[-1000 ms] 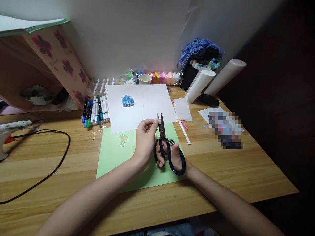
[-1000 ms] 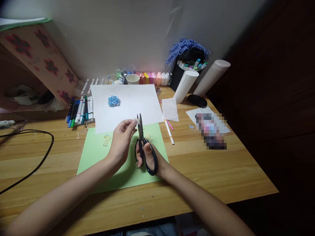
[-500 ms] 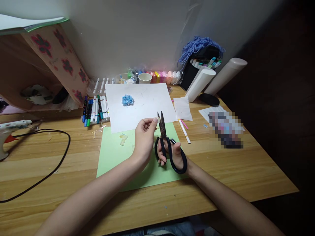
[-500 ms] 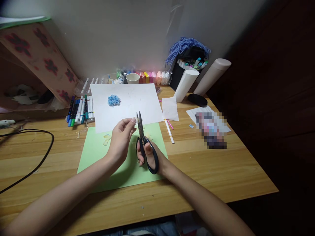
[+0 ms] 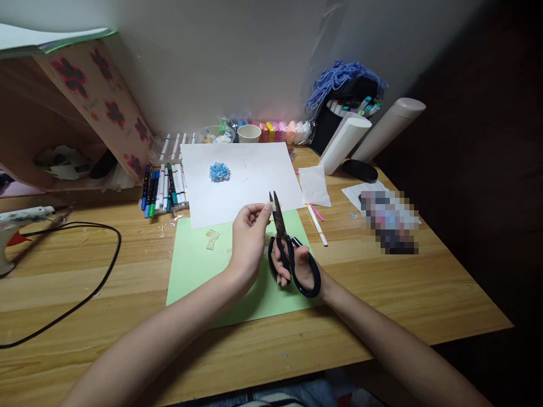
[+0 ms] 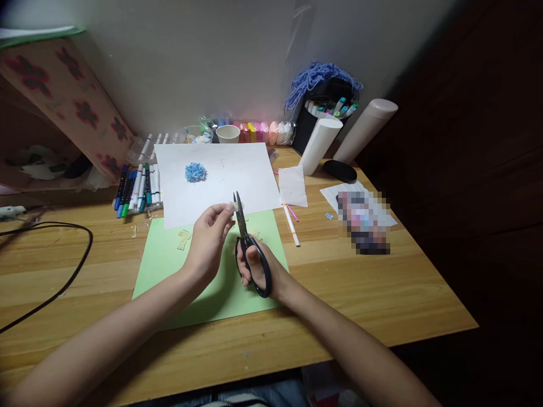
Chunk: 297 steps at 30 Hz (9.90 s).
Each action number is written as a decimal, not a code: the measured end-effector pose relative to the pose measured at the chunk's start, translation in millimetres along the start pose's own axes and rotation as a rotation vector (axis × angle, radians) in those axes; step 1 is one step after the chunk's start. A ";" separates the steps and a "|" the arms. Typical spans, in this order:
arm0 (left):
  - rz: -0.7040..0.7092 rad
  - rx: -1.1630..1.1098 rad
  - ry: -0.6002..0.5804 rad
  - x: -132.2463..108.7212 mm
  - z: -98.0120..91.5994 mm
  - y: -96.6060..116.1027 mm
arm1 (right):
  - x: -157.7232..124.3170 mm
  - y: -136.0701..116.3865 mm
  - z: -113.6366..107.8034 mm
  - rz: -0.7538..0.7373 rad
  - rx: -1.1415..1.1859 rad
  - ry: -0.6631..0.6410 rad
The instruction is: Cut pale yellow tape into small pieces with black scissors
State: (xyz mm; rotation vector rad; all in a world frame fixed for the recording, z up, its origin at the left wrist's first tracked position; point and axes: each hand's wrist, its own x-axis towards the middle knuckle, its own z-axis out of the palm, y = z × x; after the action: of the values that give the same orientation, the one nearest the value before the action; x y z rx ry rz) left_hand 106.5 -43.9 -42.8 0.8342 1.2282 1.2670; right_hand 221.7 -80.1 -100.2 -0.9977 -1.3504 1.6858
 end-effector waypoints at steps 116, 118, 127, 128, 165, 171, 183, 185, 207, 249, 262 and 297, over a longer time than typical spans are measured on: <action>0.024 0.028 -0.085 8.0 -123.5 -3.4 | 45.9 -23.2 65.2 0.029 -0.165 0.302; 0.021 -0.038 -0.019 10.1 -121.5 0.3 | 42.8 -21.5 68.5 0.084 0.047 0.161; 0.167 -0.130 0.145 18.0 -100.2 18.0 | 24.8 -8.2 83.5 0.150 0.121 -0.093; 0.169 -0.119 0.143 17.8 -98.0 17.5 | 24.3 -8.3 83.9 0.140 0.106 -0.098; -0.066 -0.207 0.120 11.9 -89.3 8.0 | 25.8 12.6 79.9 0.121 0.035 -0.044; -0.104 -0.224 0.137 13.0 -90.0 8.7 | 24.9 12.1 80.2 0.104 0.003 -0.034; -0.235 0.005 -0.074 26.9 -109.4 11.1 | 17.3 3.2 87.5 0.383 0.202 0.027; -0.215 0.209 -0.220 34.4 -119.3 10.8 | 15.9 -5.6 88.9 0.517 0.319 -0.024; 0.316 1.310 -0.523 48.1 -140.4 26.5 | 26.1 -17.3 76.0 0.376 0.354 0.023; -0.215 -0.191 -0.034 0.1 -74.7 8.4 | 14.3 11.9 95.1 0.097 0.187 0.067; -0.148 0.142 -0.052 29.5 -100.0 5.1 | 16.0 -11.8 94.5 0.521 0.463 0.006; 0.459 1.250 -0.498 15.7 -75.4 4.1 | 11.9 -61.0 -33.3 0.128 0.309 0.325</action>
State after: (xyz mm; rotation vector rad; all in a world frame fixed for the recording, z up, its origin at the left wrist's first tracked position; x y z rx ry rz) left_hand 30.9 -40.3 -57.7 2.2650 1.3794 0.4014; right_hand 251.7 -45.7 -46.5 -1.1324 -0.8038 1.6736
